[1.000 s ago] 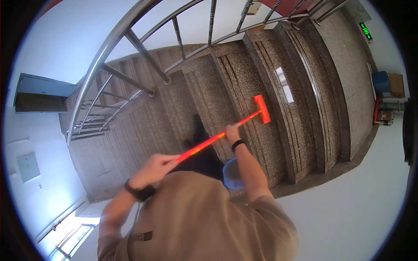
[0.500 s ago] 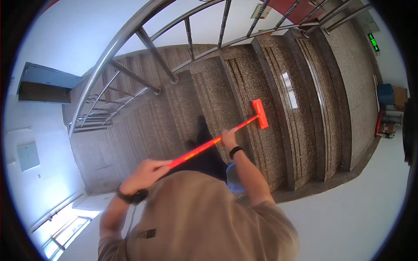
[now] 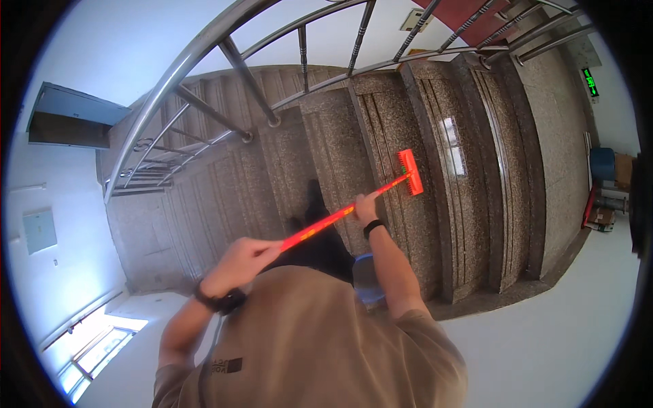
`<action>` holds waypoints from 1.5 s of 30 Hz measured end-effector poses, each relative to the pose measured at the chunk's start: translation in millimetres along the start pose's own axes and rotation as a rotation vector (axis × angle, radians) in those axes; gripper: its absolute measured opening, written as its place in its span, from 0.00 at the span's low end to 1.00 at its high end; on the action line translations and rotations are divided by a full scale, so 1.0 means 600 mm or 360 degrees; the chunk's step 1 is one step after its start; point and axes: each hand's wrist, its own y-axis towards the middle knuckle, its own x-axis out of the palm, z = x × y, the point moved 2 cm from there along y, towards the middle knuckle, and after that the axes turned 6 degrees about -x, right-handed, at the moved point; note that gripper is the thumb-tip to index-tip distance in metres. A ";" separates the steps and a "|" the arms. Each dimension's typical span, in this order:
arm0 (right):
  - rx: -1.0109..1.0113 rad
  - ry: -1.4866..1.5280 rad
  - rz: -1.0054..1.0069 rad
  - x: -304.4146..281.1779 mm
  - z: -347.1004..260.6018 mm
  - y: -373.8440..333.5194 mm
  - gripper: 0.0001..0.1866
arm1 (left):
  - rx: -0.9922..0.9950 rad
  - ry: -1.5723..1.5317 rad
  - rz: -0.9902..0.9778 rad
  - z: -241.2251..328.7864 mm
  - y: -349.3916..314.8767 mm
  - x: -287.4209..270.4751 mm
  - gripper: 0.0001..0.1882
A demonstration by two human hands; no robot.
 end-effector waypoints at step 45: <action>0.0725 0.0515 -0.0857 0.023 -0.218 0.018 0.33 | -0.0329 -0.0398 0.0217 0.093 -0.019 -0.096 0.12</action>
